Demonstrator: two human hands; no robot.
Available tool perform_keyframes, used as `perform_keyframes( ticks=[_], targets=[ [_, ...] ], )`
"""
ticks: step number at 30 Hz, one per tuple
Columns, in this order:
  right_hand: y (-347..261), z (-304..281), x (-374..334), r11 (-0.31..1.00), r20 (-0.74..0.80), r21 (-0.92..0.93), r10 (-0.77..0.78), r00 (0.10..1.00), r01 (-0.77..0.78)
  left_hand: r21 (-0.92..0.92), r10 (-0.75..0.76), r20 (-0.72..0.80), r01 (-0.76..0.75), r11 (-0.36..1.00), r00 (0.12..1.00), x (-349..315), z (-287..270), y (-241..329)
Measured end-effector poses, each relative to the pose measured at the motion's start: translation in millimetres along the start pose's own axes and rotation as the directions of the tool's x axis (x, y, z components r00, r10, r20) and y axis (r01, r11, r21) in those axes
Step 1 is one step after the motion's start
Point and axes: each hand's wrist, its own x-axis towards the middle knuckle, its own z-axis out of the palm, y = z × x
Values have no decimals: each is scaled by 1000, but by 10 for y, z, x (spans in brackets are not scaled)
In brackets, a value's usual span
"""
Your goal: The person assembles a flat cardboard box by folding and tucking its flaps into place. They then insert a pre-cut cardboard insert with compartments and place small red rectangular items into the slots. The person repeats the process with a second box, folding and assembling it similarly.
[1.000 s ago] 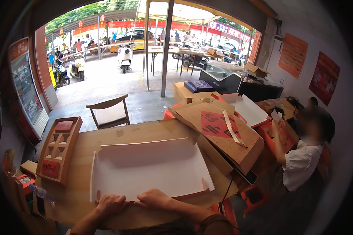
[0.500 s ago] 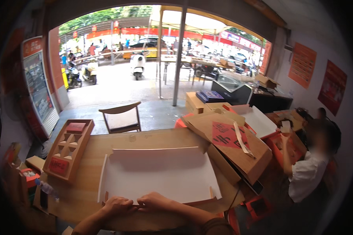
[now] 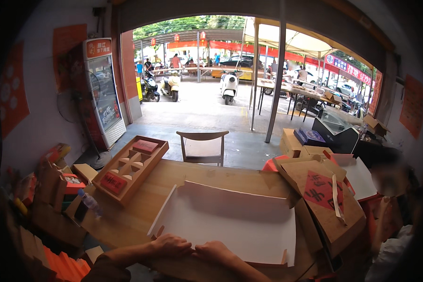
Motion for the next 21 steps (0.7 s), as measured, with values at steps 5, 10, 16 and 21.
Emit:
perform_keyframes(
  ticks=[5,10,16,21],
  targets=[
    [-28,-63,-79,998,-42,62,13,999,-10,-41,-40,81,43,998,996,61,6,-21],
    [59,78,-58,992,-121,119,-14,993,29,-93,-45,66,51,994,997,104,-91,1],
    [38,-8,-102,993,-79,122,2,997,7,45,-18,19,17,999,1000,871,-492,-119],
    [32,-78,-126,993,-60,114,-5,998,12,175,85,-329,-27,984,940,2000,-293,-739]
  ],
)
